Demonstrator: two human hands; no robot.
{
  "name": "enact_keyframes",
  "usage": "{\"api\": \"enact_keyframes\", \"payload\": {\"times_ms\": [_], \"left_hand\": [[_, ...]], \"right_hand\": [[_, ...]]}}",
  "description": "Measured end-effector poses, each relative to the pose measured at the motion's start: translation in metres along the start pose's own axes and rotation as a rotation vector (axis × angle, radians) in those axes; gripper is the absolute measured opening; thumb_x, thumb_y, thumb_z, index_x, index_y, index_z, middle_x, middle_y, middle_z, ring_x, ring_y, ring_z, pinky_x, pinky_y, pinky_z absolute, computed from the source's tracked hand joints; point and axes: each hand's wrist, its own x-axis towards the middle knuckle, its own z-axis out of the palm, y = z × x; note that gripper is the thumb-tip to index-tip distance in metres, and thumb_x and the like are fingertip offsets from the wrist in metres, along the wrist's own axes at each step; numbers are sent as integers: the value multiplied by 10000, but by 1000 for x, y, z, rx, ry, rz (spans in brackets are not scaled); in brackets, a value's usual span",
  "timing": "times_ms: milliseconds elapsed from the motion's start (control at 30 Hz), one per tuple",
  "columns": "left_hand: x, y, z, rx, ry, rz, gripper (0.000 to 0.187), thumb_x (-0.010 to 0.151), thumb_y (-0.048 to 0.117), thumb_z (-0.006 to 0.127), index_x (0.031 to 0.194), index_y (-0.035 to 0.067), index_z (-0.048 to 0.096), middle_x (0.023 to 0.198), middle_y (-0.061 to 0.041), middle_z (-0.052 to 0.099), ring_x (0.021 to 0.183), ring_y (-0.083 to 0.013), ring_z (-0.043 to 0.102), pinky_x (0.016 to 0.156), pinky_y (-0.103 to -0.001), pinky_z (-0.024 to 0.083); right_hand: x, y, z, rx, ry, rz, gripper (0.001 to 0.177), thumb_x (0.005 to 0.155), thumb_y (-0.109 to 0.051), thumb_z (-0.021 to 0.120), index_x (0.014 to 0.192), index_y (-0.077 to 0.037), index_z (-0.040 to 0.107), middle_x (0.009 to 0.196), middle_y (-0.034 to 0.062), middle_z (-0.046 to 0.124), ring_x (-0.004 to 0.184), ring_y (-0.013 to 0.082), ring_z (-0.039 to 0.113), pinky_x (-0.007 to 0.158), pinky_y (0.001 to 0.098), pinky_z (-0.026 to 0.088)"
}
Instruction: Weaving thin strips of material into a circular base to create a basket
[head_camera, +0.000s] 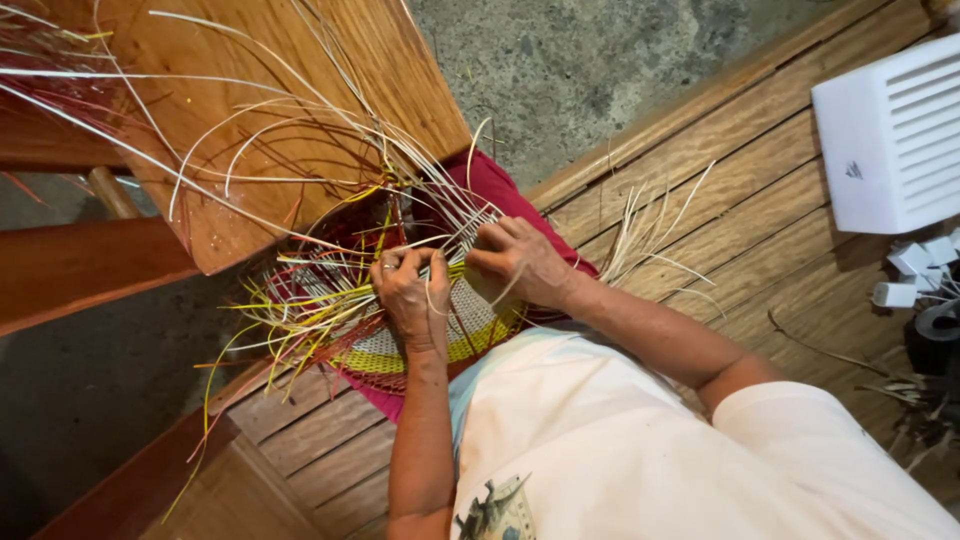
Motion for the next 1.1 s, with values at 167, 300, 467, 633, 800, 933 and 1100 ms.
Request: {"api": "enact_keyframes", "payload": {"times_ms": [167, 300, 467, 633, 800, 933, 1100], "left_hand": [[1, 7, -3, 27, 3, 7, 121, 765, 223, 856, 808, 202, 745, 939, -53, 632, 1019, -308, 626, 1012, -440, 498], [-1, 3, 4, 82, 14, 31, 136, 750, 227, 863, 806, 215, 740, 964, -40, 623, 1056, -301, 609, 1016, -439, 491], [-4, 3, 7, 78, 12, 16, 144, 738, 195, 847, 809, 186, 722, 988, -58, 622, 1078, -323, 601, 1007, -463, 495], [-2, 10, 0, 45, 3, -10, 165, 728, 193, 859, 806, 155, 719, 983, -54, 612, 1066, -313, 587, 976, -459, 511], [-4, 0, 8, 35, 40, 47, 200, 701, 199, 890, 776, 193, 705, 971, -6, 595, 1046, -271, 570, 968, -404, 506], [3, 22, -11, 51, -13, 79, 119, 784, 149, 831, 827, 78, 746, 992, -125, 604, 1001, -334, 522, 900, -461, 478], [-4, 1, 7, 20, 36, 30, 178, 705, 189, 887, 772, 179, 723, 967, -11, 596, 1039, -268, 564, 958, -396, 510]], "right_hand": [[-1, -2, -14, 16, -58, 6, 187, 882, -287, 729, 1050, -209, 703, 987, 33, 560, 856, 251, 545, 743, 369, 447], [-11, 29, 15, 62, -168, -16, 300, 722, -245, 768, 1007, -192, 693, 922, 42, 573, 850, 267, 557, 759, 397, 457], [38, 23, 29, -92, -140, -27, 181, 810, -258, 752, 946, -180, 660, 875, 26, 548, 848, 248, 551, 744, 380, 449], [46, 41, 72, -245, -209, -51, 128, 795, -302, 720, 769, -191, 662, 778, -3, 579, 734, 204, 571, 667, 366, 450], [82, 67, 79, -291, -297, 100, 258, 860, -470, 592, 713, -266, 647, 622, -23, 649, 542, 168, 668, 475, 327, 504], [186, 65, -24, 499, -330, 582, 207, 1059, -153, 569, 864, -177, 635, 701, -53, 616, 564, 21, 589, 430, 143, 489], [161, 86, -31, 315, -324, 523, 185, 1012, -263, 606, 869, -167, 674, 697, 16, 655, 605, 178, 637, 489, 292, 507]]}}
